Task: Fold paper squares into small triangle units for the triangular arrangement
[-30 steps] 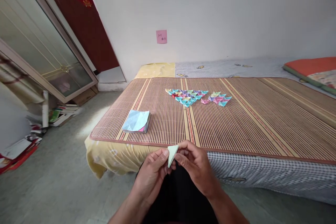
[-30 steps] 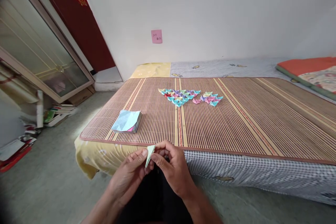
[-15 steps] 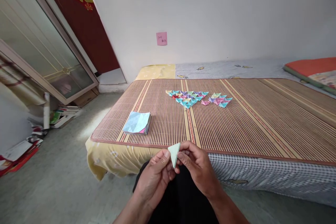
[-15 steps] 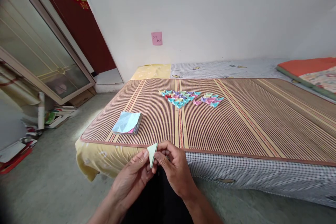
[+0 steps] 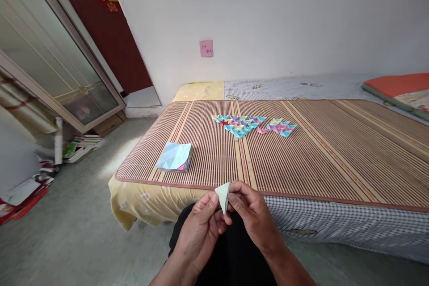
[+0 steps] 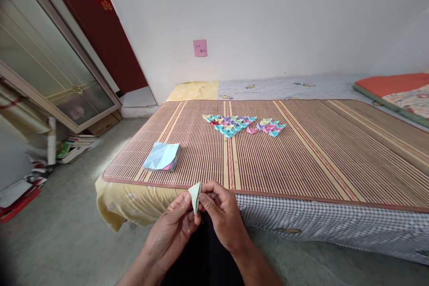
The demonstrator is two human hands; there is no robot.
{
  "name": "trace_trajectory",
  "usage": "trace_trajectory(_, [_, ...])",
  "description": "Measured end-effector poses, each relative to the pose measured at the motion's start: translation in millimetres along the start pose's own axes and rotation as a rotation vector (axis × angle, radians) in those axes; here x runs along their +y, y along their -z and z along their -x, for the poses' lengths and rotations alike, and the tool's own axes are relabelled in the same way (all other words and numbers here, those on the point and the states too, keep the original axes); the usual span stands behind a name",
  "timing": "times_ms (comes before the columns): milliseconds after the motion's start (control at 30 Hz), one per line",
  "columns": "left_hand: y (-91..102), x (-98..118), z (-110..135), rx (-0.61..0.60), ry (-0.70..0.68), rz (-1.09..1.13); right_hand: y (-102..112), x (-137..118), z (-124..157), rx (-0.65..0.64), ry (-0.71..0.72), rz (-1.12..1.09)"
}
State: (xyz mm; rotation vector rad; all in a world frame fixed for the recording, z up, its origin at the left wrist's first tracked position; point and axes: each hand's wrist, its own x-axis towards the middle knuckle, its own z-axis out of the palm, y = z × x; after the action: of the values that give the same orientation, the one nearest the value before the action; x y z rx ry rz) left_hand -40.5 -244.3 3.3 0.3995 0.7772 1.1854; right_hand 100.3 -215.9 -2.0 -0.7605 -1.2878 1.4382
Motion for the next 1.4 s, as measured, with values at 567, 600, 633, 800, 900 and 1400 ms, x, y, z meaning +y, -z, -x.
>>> trace_trajectory(567, [-13.2, -1.4, 10.4, -0.099, -0.151, -0.248, -4.4, 9.9, 8.3, 0.219, 0.571, 0.689])
trace_trajectory(600, [-13.9, -0.3, 10.8, -0.108, -0.154, -0.258, -4.5, 10.8, 8.0, 0.223, 0.600, 0.714])
trace_trajectory(633, [-14.1, 0.7, 11.0, -0.106, -0.157, -0.259, -4.5, 11.5, 7.6, 0.227, 0.631, 0.731])
trace_trajectory(800, [-9.6, 3.9, 10.2, -0.037, -0.156, -0.195, -1.2, 13.5, 7.9, 0.174, 0.721, 0.758])
trace_trajectory(900, [-7.2, 5.0, 8.3, 0.004, -0.159, -0.171, 1.8, 13.6, 10.7, 0.111, 0.696, 0.797])
trace_trajectory(1400, [2.8, -1.9, 15.3, -0.041, -0.384, -0.404, 6.8, 13.9, 9.6, 0.035, 0.668, 0.816])
